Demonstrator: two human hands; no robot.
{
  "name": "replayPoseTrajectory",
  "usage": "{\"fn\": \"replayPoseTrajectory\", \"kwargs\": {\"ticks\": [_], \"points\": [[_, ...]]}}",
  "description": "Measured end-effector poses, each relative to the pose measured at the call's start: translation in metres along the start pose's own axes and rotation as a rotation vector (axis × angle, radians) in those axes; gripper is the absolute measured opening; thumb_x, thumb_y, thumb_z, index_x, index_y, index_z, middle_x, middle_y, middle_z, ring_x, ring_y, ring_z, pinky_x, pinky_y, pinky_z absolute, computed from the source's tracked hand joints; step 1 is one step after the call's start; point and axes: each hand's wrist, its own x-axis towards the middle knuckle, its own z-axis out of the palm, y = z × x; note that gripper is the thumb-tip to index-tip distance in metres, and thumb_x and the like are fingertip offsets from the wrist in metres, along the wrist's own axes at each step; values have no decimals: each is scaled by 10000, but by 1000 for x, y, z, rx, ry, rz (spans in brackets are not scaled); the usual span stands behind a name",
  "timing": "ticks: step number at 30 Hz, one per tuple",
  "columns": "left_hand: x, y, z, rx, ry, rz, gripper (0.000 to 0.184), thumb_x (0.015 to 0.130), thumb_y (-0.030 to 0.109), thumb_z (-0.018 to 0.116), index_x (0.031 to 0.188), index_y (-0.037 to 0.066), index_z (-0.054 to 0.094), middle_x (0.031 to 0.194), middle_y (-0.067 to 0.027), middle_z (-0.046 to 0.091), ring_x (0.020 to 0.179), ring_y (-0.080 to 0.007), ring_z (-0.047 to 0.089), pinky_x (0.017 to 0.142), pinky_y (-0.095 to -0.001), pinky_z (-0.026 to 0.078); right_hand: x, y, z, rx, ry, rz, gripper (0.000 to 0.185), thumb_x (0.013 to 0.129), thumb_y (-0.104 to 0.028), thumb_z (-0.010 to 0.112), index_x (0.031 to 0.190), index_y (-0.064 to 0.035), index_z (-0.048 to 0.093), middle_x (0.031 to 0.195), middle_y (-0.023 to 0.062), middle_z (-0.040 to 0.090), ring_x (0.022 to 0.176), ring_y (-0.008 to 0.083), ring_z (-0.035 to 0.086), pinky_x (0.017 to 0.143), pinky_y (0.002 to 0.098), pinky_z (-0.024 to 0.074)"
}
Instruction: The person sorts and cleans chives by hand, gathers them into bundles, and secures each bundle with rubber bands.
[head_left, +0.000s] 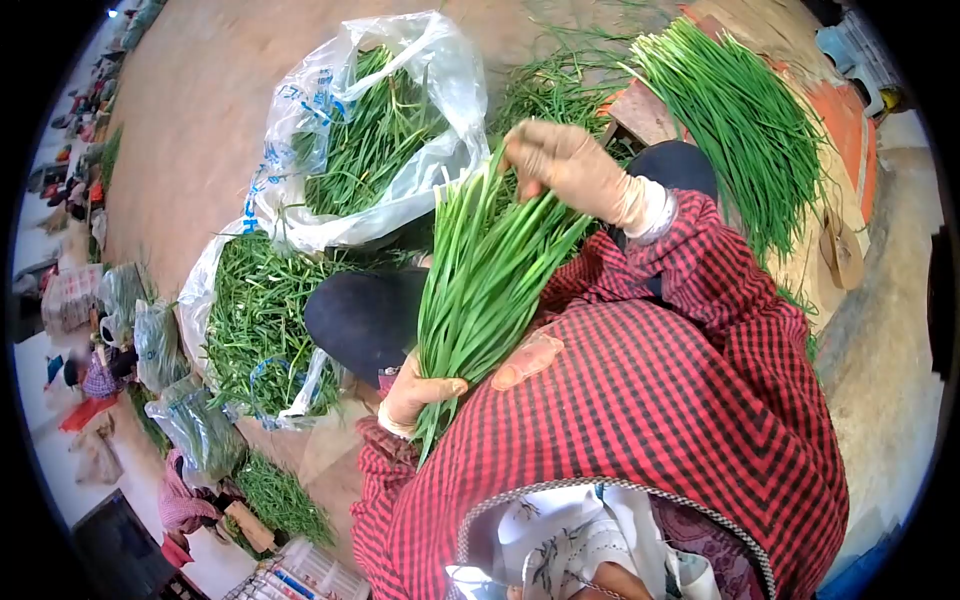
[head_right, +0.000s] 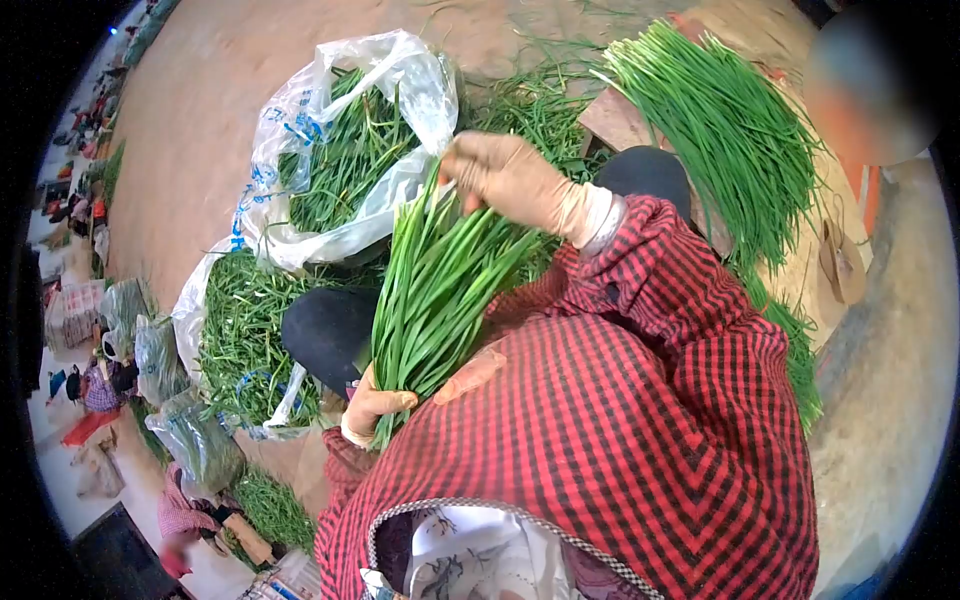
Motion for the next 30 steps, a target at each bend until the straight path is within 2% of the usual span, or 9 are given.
{"fn": "replayPoseTrajectory", "kwargs": {"ticks": [5,8,9,11,13,14,20,23,30], "points": [[2,3,6,18,-47,80,614,706,5,749,1279,-5,528,1171,-56,632,1040,-138,583,912,-294,449,2,10,-24,180,92,-93,267,1018,-261,490,963,-33,618,621,-44,480,530,50,474,519,210,451],[-5,2,1,157,39,98,603,668,-18,773,1232,-34,559,1096,-64,661,972,-142,606,897,-300,470,-4,-10,-53,-292,382,10,254,998,-299,528,996,-65,628,640,-42,488,542,55,453,514,222,426],[-9,-1,-7,201,56,166,582,665,-30,753,1218,-34,571,1064,-67,671,936,-143,615,867,-297,483,-1,17,-83,91,388,105,340,977,-330,556,1123,-29,612,677,-25,531,594,60,501,536,228,445],[-20,-6,-25,225,103,126,550,661,-33,729,1192,-37,586,1056,-68,672,925,-143,618,849,-298,487,-2,26,-106,-371,316,304,490,950,-385,584,1250,2,559,850,49,639,784,142,622,694,265,512],[-22,-5,-13,117,233,252,482,652,-45,689,1130,-36,624,1018,-73,679,895,-150,628,826,-293,496,-9,32,-95,-715,227,0,484,941,-332,621,1299,-15,545,1099,106,625,985,148,591,899,296,483],[-22,-4,-14,128,282,209,488,651,-52,688,1134,-32,625,1014,-74,679,893,-153,628,823,-292,495,-13,31,-93,-641,209,23,462,907,-307,665,1264,-28,575,1242,116,583,1148,196,543,1018,335,410],[-14,4,-1,70,297,174,537,656,-75,678,1184,-12,602,1076,-70,660,915,-164,623,809,-293,498,0,-21,-26,-311,-145,-78,441,863,-365,696,1178,-59,651,1371,118,482,1289,264,428,1096,407,319],[-12,-5,-8,44,229,250,514,676,-76,668,1182,-11,603,1060,-72,666,912,-159,631,812,-293,502,8,-14,-12,-4,-175,-18,448,869,-343,702,1187,-33,646,1350,95,486,1242,225,459,1063,367,347],[-12,-2,7,193,283,306,382,735,-48,714,1110,-28,647,1028,-81,700,889,-153,659,823,-302,524,8,-12,-11,-84,-136,-13,271,872,-214,670,1040,-2,684,1336,79,472,1151,167,497,955,303,424]]}}
